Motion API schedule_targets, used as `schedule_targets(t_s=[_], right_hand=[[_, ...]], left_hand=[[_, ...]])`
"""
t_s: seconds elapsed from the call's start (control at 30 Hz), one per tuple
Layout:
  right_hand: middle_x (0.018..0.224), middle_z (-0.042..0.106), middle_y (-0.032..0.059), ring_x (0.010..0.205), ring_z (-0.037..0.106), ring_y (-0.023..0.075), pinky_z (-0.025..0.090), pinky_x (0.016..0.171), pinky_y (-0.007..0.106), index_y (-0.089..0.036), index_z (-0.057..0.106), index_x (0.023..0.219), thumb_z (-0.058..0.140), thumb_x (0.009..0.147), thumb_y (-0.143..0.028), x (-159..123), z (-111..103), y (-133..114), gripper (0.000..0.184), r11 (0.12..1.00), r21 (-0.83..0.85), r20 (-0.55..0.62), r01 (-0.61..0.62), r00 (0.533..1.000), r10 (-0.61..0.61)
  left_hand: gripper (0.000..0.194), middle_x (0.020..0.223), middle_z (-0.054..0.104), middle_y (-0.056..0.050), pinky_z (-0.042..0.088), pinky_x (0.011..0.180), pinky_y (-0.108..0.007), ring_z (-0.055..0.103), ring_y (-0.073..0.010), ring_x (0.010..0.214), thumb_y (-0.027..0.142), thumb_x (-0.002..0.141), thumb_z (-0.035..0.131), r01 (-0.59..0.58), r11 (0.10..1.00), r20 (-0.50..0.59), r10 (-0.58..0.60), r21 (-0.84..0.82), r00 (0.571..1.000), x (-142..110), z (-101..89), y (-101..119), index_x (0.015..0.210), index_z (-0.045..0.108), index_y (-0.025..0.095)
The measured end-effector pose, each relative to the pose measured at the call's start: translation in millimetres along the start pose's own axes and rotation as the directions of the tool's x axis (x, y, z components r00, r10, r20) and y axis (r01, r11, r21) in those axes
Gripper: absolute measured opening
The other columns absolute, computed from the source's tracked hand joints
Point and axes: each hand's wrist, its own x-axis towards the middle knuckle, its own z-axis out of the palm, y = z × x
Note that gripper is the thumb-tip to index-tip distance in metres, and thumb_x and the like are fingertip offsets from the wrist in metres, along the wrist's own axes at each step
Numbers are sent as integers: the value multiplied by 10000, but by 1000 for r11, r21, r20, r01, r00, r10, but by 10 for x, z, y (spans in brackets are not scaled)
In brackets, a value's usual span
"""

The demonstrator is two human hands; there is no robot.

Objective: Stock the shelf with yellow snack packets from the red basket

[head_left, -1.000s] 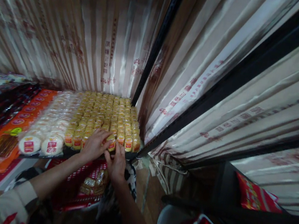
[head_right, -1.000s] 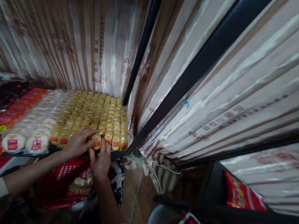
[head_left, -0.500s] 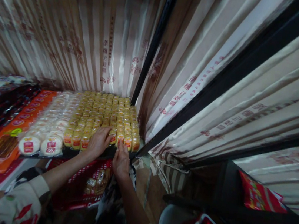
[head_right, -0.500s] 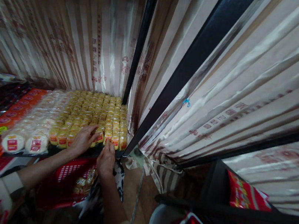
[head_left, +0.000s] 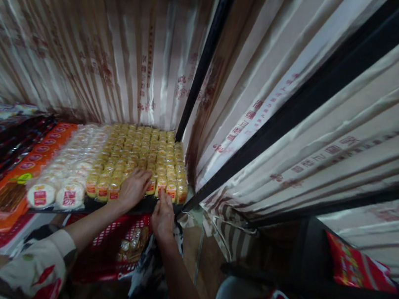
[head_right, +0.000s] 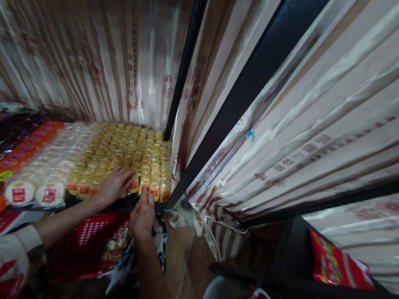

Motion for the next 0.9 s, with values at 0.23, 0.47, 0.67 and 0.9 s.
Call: schedule_targets(t_s=[0.23,0.47,0.67,0.9], right_hand=[[1219,515,161,1154,463,228,396,968,383,-87,411,1310,321,831,-117,-21,12,10,488,1000,-19,9,0,1000,0],[1199,524,146,1201,410,213,386,984,393,-103,398,1315,305,839,-119,-42,13,25,485,999,6,11,49,999,-49],[1222,519,123,1203,410,203,374,1000,409,-140,404,1312,307,852,-138,-88,-28,30,470,995,39,-28,90,996,-89],[1254,509,134,1232,393,200,362,1014,400,-107,442,1282,301,832,-128,-89,38,69,471,992,51,-26,118,993,-117]], left_hand=[[252,980,537,-85,421,845,-358,460,-219,949,207,847,427,-3,989,-24,6,148,1000,-33,-7,87,1063,553,178],[285,1035,525,-104,434,849,-378,454,-236,976,273,859,420,-3,994,-80,12,113,997,-105,20,84,1103,534,180],[292,1029,526,-112,467,881,-367,509,-202,993,185,865,344,90,989,-89,-101,-118,991,-650,134,199,1086,530,145],[413,1359,361,-180,376,1021,-412,355,-236,1266,168,859,283,173,951,83,-157,-257,984,-854,345,270,1239,422,83]])
